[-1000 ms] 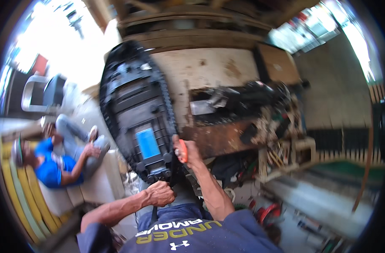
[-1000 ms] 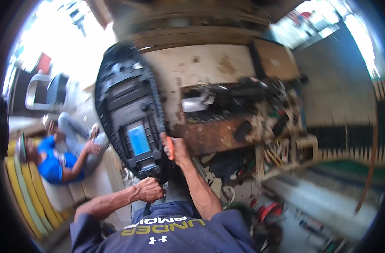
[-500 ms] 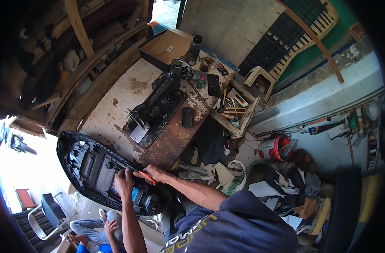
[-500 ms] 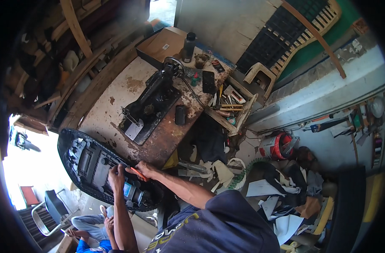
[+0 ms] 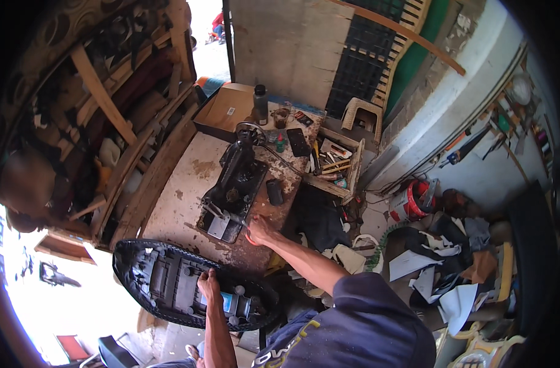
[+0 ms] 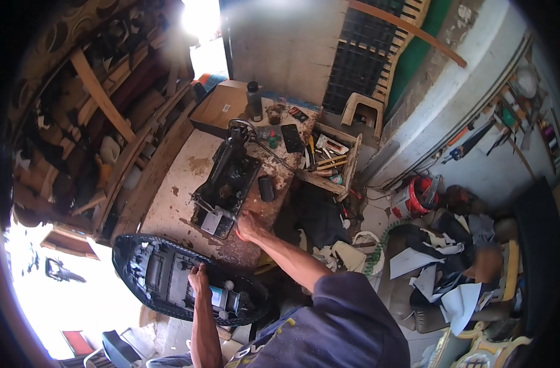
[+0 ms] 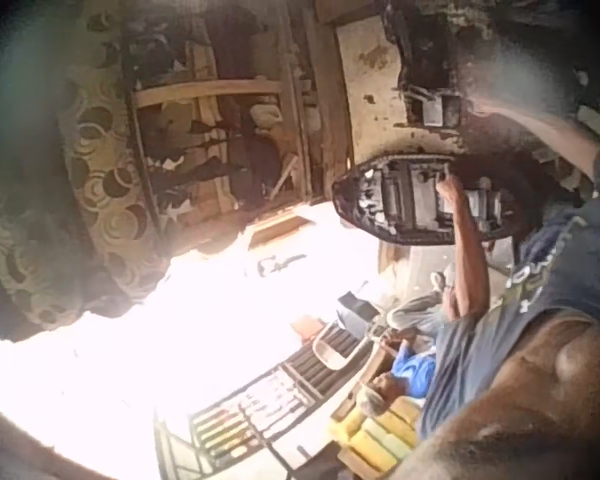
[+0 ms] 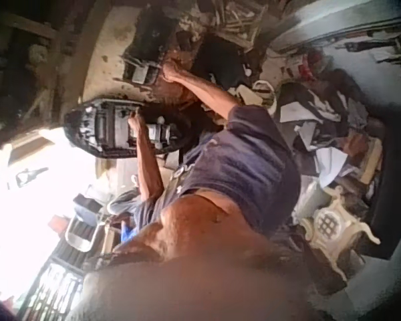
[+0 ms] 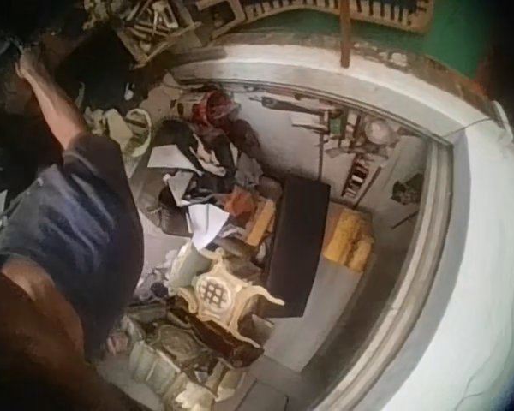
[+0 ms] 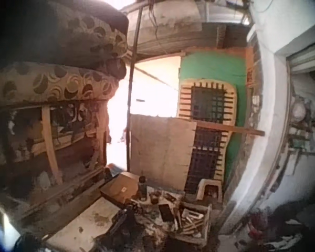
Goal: The person reupholsters a motorcycle seat by removing old staples with a tool, stretching a new black cover over the seat frame, and securing it using a pneumatic stapler. They trim excess material with shears and handle foam padding to ensure a smooth finish.
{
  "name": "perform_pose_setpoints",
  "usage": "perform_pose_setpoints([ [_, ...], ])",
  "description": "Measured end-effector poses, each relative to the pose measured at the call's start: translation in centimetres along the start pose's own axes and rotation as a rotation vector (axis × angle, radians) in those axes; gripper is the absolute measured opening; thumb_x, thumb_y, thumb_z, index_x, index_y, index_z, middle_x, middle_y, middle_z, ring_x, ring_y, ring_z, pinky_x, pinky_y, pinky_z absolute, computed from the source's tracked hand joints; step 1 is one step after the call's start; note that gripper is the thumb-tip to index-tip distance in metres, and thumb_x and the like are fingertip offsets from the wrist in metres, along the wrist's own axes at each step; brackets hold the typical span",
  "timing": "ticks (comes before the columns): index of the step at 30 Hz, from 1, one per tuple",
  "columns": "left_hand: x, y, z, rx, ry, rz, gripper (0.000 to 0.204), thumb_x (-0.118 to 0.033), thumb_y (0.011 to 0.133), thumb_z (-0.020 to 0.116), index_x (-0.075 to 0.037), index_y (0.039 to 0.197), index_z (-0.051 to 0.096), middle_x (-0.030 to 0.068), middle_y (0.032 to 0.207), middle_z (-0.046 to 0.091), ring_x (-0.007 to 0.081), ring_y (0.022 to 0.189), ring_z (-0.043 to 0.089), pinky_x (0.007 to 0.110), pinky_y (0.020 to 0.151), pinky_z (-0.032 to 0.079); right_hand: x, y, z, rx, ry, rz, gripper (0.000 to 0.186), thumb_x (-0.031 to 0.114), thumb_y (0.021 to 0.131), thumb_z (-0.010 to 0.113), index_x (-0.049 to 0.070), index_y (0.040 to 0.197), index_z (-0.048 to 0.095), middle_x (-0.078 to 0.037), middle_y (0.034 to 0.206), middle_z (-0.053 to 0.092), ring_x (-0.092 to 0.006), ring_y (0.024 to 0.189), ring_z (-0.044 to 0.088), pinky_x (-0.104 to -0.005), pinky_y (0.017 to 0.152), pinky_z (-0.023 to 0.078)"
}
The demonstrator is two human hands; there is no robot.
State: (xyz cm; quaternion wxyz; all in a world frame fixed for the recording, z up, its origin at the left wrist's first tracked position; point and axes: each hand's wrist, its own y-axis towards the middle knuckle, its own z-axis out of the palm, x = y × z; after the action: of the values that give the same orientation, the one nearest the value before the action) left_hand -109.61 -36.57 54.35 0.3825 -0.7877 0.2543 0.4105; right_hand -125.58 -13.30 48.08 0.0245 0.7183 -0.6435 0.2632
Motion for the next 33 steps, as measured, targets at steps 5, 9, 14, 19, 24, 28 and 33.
perform_pose_setpoints([
  [5,1.1,1.1,-1.2,0.085,-0.059,0.014,0.021,-0.019,0.091,0.071,0.001,0.085,0.067,-0.0007,0.074,0.056,0.0120,0.069,0.046,0.032,0.066,0.040,2.4,1.4,-0.8,-0.481,0.004,0.028,0.042,0.013,0.093,0.056,-0.005,0.131,0.058,-0.024,0.128,0.061,-0.0381,0.123,0.057,-0.0457,0.100,0.050],
  [9,0.6,0.9,-1.8,0.050,-0.038,-0.019,0.022,-0.020,0.093,0.069,0.002,0.098,0.068,0.0037,0.087,0.064,0.0149,0.080,0.054,0.032,0.077,0.044,3.3,-5.2,-2.3,-0.509,0.312,-0.109,0.050,0.013,0.092,0.061,-0.006,0.136,0.050,-0.026,0.134,0.052,-0.0398,0.123,0.053,-0.0473,0.106,0.044],
  [14,1.1,2.0,-1.3,0.106,-0.101,-0.039,0.025,-0.020,0.095,0.069,0.002,0.106,0.068,0.0041,0.093,0.065,0.0161,0.084,0.055,0.033,0.080,0.045,-3.2,-18.1,2.3,-0.567,0.426,0.026,0.050,0.013,0.088,0.065,-0.001,0.135,0.053,-0.022,0.131,0.054,-0.0396,0.122,0.053,-0.0463,0.105,0.045],
  [19,0.2,1.3,-2.0,0.157,-0.053,-0.131,0.029,-0.026,0.097,0.065,-0.001,0.111,0.066,0.0076,0.096,0.067,0.0187,0.086,0.059,0.036,0.077,0.048,-16.3,-30.8,10.7,0.139,0.256,0.654,0.031,0.029,0.087,0.058,0.006,0.103,0.072,-0.020,0.104,0.067,-0.0376,0.104,0.066,-0.0495,0.095,0.052],
  [24,0.7,0.7,-3.5,0.366,0.090,0.166,0.042,-0.043,0.099,0.052,-0.003,0.095,0.065,0.0085,0.086,0.067,0.0197,0.079,0.064,0.034,0.073,0.051,-24.0,-42.5,16.9,0.291,0.376,0.948,0.029,0.024,0.081,0.063,-0.001,0.089,0.076,-0.027,0.098,0.073,-0.0406,0.092,0.072,-0.0493,0.082,0.057],
  [28,0.6,3.1,-3.8,0.495,0.122,0.101,0.044,-0.043,0.100,0.049,-0.002,0.096,0.064,0.0093,0.088,0.068,0.0172,0.079,0.064,0.032,0.068,0.051,-21.1,-45.9,22.3,0.233,0.574,1.017,0.026,0.016,0.083,0.058,0.001,0.097,0.075,-0.025,0.105,0.072,-0.0410,0.097,0.071,-0.0499,0.084,0.056],
  [33,1.8,5.8,-5.4,0.608,0.720,0.835,0.040,-0.032,0.101,0.047,0.001,0.098,0.069,0.0114,0.084,0.071,0.0247,0.075,0.067,0.038,0.067,0.054,-18.3,-45.8,30.3,0.044,0.801,1.101,0.023,0.018,0.088,0.058,0.005,0.097,0.073,-0.023,0.109,0.072,-0.0432,0.107,0.068,-0.0508,0.090,0.055],
])
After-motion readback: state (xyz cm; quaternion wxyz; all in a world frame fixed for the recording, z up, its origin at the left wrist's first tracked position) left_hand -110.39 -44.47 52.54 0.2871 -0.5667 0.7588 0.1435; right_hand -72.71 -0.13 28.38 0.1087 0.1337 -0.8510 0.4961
